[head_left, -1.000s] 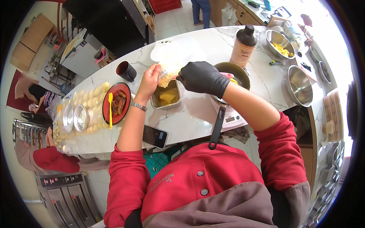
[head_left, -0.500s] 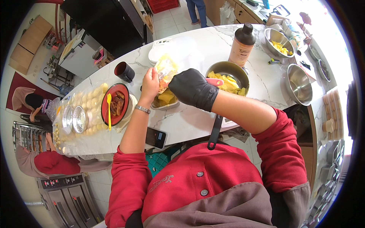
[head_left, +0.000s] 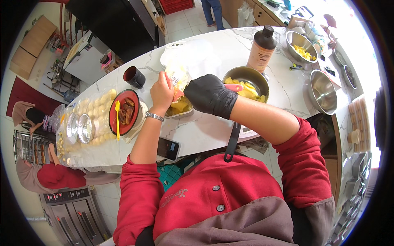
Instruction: The person fills small pastry cups with a yellow mixture using a spatula, discards plastic wrappers into a bin beneath the counter, and then takes the used spatula to a sink to rinse it.
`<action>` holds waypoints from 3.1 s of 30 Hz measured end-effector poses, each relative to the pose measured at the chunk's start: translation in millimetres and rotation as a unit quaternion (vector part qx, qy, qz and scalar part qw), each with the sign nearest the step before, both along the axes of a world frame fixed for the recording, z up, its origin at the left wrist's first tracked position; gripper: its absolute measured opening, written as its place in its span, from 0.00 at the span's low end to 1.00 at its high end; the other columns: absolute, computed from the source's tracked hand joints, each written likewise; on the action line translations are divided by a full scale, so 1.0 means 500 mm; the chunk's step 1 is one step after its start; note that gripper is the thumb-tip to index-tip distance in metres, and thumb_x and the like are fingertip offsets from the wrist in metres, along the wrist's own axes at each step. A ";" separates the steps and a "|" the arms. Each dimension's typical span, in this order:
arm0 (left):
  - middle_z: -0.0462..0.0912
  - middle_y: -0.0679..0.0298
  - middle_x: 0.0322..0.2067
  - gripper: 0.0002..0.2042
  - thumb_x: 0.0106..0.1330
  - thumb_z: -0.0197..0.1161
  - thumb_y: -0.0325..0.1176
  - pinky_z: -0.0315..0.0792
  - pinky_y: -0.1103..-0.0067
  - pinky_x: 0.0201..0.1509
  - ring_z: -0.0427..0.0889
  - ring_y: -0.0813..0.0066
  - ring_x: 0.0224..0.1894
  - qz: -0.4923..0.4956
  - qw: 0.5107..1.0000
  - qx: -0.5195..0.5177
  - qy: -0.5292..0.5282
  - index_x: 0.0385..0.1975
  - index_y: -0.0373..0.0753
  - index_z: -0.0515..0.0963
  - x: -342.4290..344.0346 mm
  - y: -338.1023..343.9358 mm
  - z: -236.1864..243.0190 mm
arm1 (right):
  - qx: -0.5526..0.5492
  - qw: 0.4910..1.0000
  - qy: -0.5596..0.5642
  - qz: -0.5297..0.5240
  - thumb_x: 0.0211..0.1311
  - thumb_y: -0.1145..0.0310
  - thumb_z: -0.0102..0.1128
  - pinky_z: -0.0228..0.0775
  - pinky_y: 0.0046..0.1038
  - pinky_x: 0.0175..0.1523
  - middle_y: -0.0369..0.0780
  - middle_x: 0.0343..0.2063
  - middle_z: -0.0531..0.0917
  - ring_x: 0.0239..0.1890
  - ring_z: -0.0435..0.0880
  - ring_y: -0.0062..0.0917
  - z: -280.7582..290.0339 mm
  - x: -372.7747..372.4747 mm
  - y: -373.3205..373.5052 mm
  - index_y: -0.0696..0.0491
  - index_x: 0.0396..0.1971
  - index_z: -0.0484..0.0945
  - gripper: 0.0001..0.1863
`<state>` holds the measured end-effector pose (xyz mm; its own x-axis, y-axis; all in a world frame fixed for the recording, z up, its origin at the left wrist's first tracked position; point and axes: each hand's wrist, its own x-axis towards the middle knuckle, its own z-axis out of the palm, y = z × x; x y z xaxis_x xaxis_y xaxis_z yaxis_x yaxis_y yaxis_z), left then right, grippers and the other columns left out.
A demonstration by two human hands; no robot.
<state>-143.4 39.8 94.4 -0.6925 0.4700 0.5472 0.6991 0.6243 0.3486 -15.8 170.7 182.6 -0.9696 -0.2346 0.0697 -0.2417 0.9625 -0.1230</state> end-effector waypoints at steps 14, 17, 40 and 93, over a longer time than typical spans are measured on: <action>0.74 0.50 0.17 0.04 0.61 0.48 0.28 0.67 0.65 0.20 0.75 0.51 0.20 -0.066 0.995 0.030 0.062 0.30 0.36 0.64 -0.012 0.001 0.024 | -0.042 0.999 0.021 0.008 0.39 0.72 0.53 0.71 0.34 0.25 0.45 0.18 0.79 0.21 0.80 0.38 -0.033 0.001 0.014 0.55 0.16 0.78 0.05; 0.73 0.49 0.17 0.04 0.62 0.48 0.28 0.66 0.65 0.19 0.74 0.49 0.21 -0.082 0.994 0.052 0.048 0.31 0.35 0.63 -0.020 0.002 0.049 | -0.040 0.999 0.008 0.012 0.40 0.71 0.53 0.70 0.35 0.25 0.45 0.18 0.79 0.21 0.79 0.38 -0.042 0.002 0.023 0.54 0.15 0.78 0.05; 0.73 0.54 0.19 0.13 0.69 0.38 0.37 0.65 0.74 0.25 0.71 0.64 0.19 0.034 0.947 0.286 -0.142 0.32 0.33 0.65 -0.011 -0.022 -0.064 | 0.142 0.990 -0.013 0.006 0.36 0.69 0.56 0.66 0.28 0.21 0.39 0.14 0.78 0.17 0.78 0.29 -0.007 0.010 0.059 0.51 0.13 0.77 0.03; 0.74 0.65 0.44 0.20 0.67 0.45 0.43 0.69 0.80 0.49 0.74 0.76 0.44 -0.281 0.686 0.392 -0.545 0.51 0.35 0.66 -0.021 -0.043 0.180 | 0.013 0.962 0.271 0.029 0.42 0.79 0.50 0.65 0.29 0.39 0.37 0.36 0.74 0.37 0.72 0.29 0.030 0.056 0.133 0.44 0.52 0.69 0.31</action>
<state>-154.0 18.2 184.3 -0.7218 0.6868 0.0850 -0.1905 -0.3152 0.9297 12.1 237.2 197.8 -0.7780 -0.2963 0.5540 -0.3176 0.9463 0.0601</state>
